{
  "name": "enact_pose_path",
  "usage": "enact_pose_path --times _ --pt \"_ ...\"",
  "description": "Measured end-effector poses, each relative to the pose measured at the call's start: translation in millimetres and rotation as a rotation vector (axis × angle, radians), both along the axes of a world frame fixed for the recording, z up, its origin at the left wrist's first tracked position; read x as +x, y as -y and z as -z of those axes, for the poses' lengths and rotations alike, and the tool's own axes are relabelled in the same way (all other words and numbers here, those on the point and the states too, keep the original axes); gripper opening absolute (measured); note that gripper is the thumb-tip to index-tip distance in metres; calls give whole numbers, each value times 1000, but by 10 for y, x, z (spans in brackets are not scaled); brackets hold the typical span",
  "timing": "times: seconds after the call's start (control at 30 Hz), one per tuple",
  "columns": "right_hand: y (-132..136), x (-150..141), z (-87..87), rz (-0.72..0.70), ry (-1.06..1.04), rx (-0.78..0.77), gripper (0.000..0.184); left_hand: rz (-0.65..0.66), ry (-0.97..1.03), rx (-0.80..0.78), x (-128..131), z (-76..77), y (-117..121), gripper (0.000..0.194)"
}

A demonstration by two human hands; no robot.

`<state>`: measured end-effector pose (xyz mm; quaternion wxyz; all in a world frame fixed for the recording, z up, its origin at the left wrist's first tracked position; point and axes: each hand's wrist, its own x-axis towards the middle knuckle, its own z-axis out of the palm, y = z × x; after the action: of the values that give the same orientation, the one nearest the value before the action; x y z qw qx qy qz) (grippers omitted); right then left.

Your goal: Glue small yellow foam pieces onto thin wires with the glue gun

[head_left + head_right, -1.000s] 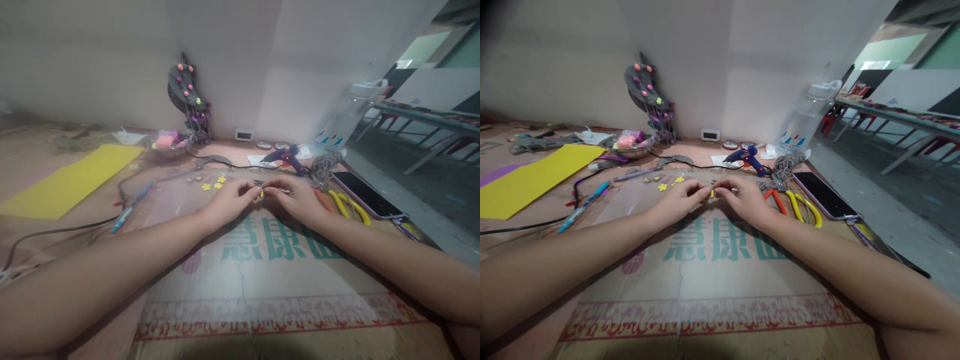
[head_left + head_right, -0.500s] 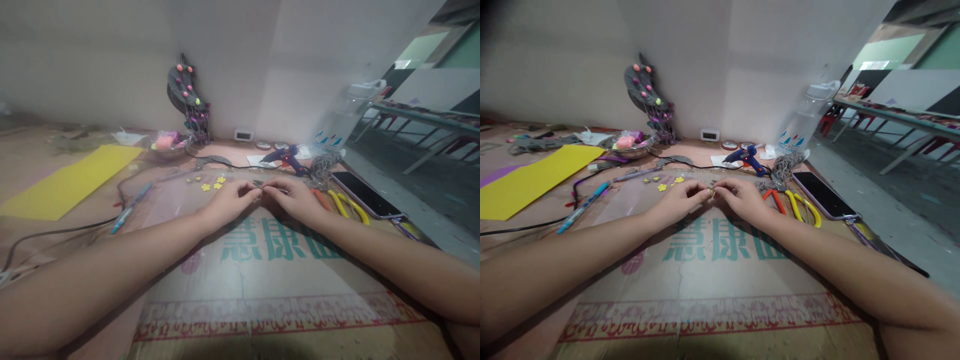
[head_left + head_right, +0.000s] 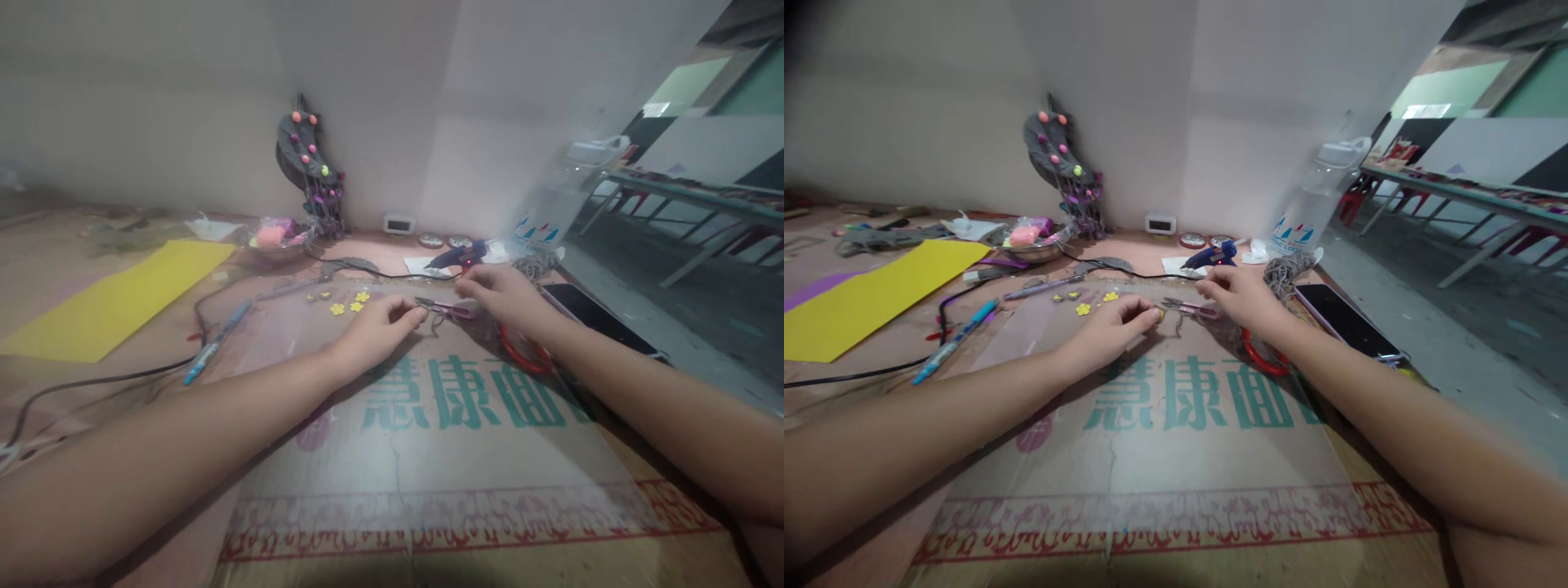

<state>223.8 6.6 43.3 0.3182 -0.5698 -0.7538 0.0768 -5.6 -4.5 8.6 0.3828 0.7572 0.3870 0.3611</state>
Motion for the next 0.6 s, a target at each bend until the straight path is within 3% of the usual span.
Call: enact_pose_path --times 0.1,0.27,0.43,0.6 --pt "-36 11 104 -73 157 -39 20 1 -3 4 -4 -4 3 28" --pt "-39 -11 242 -226 411 90 23 12 3 17 -2 6 -8 29" --pt "-24 -4 227 -133 470 122 30 1 -23 11 1 -12 7 28" --pt "-119 88 270 0 273 41 25 8 -22 -1 -2 -16 11 29"
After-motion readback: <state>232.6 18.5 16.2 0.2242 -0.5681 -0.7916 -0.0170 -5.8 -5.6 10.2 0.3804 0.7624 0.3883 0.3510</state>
